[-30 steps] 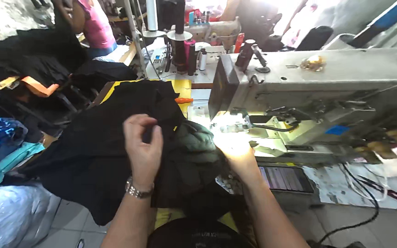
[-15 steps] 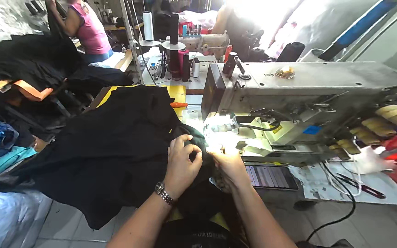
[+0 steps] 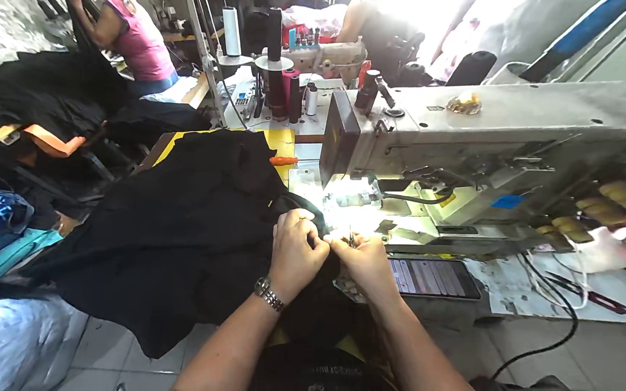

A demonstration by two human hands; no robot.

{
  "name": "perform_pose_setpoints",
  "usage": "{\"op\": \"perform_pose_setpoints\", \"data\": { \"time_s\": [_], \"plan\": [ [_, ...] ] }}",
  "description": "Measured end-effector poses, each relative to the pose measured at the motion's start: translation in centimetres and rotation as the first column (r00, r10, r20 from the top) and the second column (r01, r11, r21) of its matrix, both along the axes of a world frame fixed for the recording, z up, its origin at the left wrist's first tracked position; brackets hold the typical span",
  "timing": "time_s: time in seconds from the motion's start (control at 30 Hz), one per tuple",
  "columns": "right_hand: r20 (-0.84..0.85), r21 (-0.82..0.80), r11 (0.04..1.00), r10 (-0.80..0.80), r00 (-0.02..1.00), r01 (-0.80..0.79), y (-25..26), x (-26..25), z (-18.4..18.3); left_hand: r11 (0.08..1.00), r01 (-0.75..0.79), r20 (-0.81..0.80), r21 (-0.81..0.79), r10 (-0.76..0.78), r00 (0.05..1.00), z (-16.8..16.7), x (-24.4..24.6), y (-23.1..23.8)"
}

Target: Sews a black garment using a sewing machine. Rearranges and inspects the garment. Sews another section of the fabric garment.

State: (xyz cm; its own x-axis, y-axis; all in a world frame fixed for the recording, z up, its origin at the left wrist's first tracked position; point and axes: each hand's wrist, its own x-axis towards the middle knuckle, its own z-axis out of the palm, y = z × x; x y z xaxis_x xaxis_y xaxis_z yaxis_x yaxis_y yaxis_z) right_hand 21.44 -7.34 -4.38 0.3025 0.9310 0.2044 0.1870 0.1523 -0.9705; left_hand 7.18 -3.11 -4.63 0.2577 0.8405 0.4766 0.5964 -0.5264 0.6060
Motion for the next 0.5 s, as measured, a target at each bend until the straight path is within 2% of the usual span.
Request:
{"op": "perform_pose_setpoints", "data": {
  "time_s": [0.1,0.2,0.27,0.37,0.43,0.5],
  "plan": [
    [0.062,0.019,0.998,-0.067,0.996,0.066,0.5,0.5,-0.4,0.999,0.037,0.105,-0.025,-0.034,0.994,0.4,-0.8,0.3],
    [0.156,0.091,0.986,-0.153,0.976,0.14,1.0,1.0,-0.9,0.981,0.121,0.291,-0.15,-0.073,0.954,1.2,-2.3,0.4],
    [0.172,0.095,0.985,-0.159,0.972,0.145,1.0,0.9,-1.1,0.923,0.277,0.5,-0.266,-0.114,0.858,1.5,-3.0,0.1],
    [0.187,0.116,0.985,-0.151,0.971,0.131,1.1,0.7,-1.2,0.8,0.522,0.749,-0.297,-0.144,0.647,1.8,-3.1,-0.4],
    [0.205,0.115,0.983,-0.163,0.965,0.142,1.0,0.6,-1.3,0.773,0.558,0.777,-0.301,-0.141,0.614,1.7,-3.0,-0.7],
    [0.179,0.098,0.983,-0.17,0.969,0.154,0.9,0.6,-1.3,0.797,0.516,0.725,-0.313,-0.15,0.672,1.6,-2.9,-0.6]
  ]
}}
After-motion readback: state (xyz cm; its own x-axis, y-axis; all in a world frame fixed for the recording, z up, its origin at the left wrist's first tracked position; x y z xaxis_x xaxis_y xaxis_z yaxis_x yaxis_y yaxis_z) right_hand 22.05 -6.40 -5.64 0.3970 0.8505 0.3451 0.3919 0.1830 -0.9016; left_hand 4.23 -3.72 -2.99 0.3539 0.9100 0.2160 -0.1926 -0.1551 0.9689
